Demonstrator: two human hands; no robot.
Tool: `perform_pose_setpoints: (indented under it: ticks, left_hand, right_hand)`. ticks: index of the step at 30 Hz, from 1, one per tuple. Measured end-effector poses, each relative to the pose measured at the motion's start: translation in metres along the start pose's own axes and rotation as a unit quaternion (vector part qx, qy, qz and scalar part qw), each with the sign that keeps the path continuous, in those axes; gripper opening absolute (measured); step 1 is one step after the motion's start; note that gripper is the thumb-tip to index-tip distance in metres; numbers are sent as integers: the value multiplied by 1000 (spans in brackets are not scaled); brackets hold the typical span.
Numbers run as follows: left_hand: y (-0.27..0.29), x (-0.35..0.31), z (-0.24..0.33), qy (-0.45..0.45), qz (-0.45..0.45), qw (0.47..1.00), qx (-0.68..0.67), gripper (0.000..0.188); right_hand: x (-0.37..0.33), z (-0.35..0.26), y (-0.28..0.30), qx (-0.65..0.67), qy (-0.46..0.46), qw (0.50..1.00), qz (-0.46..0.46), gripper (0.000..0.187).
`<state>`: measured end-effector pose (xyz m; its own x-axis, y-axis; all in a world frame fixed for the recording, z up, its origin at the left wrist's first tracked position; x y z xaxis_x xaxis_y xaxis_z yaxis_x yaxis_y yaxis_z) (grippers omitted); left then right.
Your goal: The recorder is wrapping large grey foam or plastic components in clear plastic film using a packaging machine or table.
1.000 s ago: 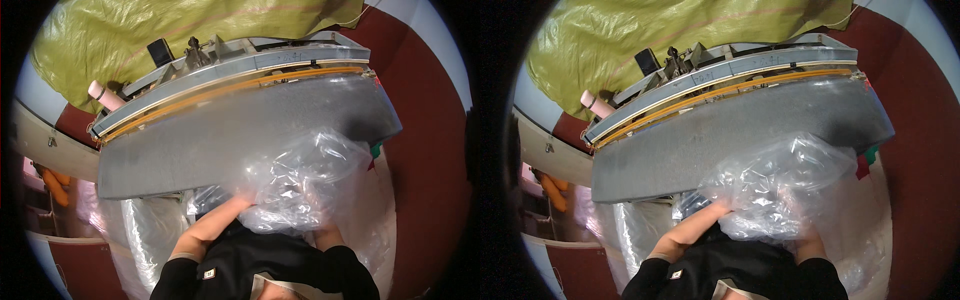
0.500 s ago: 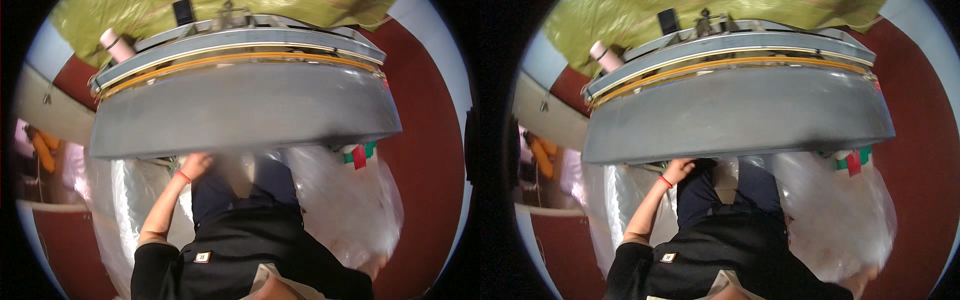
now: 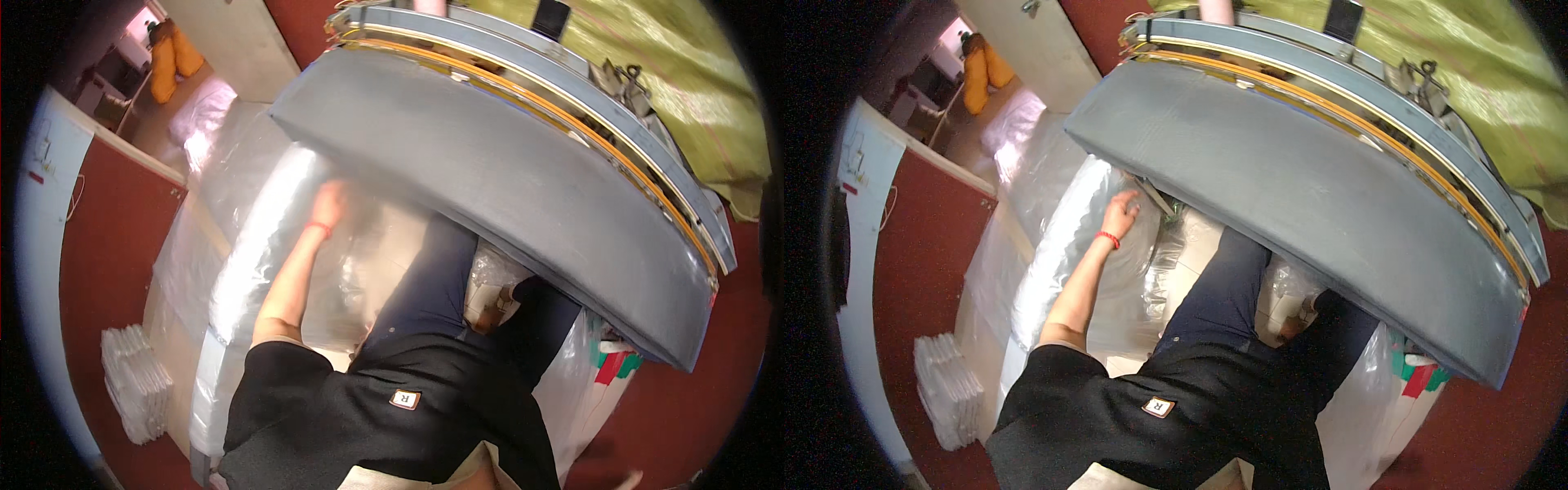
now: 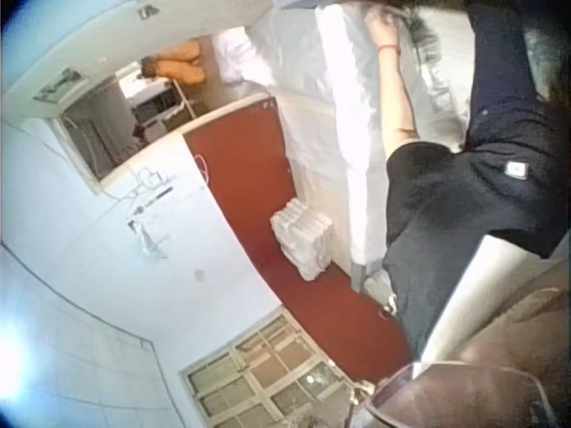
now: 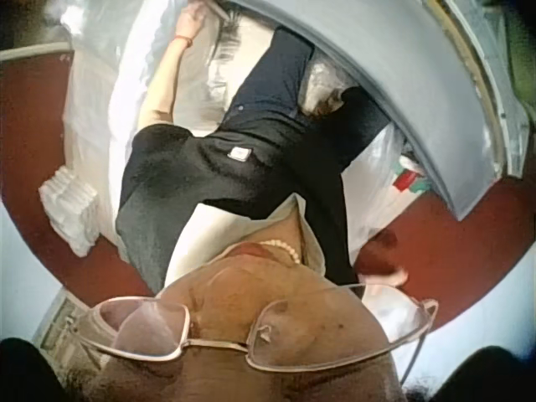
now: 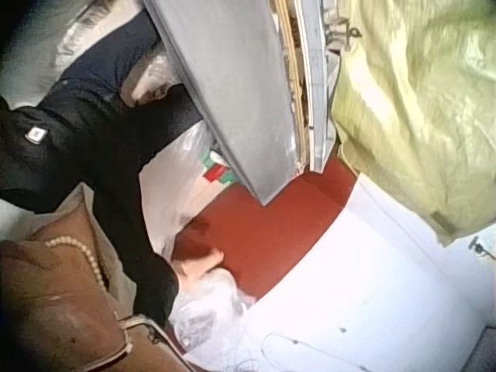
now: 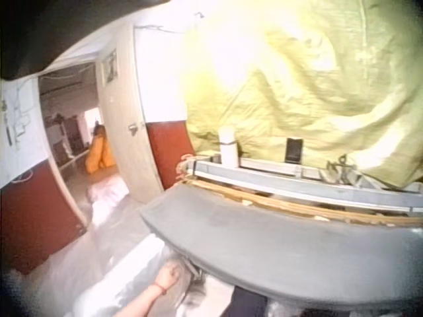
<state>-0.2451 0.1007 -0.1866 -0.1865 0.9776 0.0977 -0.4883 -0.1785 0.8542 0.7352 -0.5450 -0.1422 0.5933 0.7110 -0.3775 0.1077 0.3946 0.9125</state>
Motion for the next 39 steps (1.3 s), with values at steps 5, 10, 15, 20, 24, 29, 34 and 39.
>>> perform_pose_setpoints:
  ticks: [5, 10, 15, 20, 24, 29, 34, 39]
  left_hand:
    - [81, 40, -108, 69, 171, 979, 83, 39]
    - [71, 38, -136, 162, 72, 952, 249, 22]
    - [117, -20, -136, 139, 135, 944, 269, 7]
    - [75, -91, -92, 183, -59, 981, 28, 10]
    - [23, -167, 97, -67, -159, 975, -141, 5]
    - [22, -214, 254, -307, -217, 892, -252, 8]
    - [26, -242, 305, -431, -335, 816, -189, 8]
    - [107, -171, 338, -361, -117, 910, -166, 44]
  right_hand:
    - [82, -286, 120, 131, 107, 974, 149, 29]
    - [88, -457, 138, 88, 303, 940, 130, 26]
    - [71, -562, 126, 40, 416, 907, 56, 33]
    - [23, -662, 143, 94, 575, 813, 22, 31]
    - [-4, -750, 163, 198, 645, 738, -17, 28]
    - [-65, -842, 226, 426, 731, 533, 22, 52]
    - [-66, -852, 189, 413, 744, 484, -205, 33]
    - [-37, -789, 200, 653, 534, 472, -255, 13]
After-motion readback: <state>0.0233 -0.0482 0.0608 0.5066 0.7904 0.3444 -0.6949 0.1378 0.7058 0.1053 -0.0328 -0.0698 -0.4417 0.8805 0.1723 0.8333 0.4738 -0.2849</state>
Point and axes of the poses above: each hand's wrist, its own x-axis towards the middle knuckle, its own y-axis out of the back of the hand, z = x × y, the point moved 9 cm from there along x, towards the middle knuckle, and after that the axes turned 15 degrees about y, right-handed, at the moved point
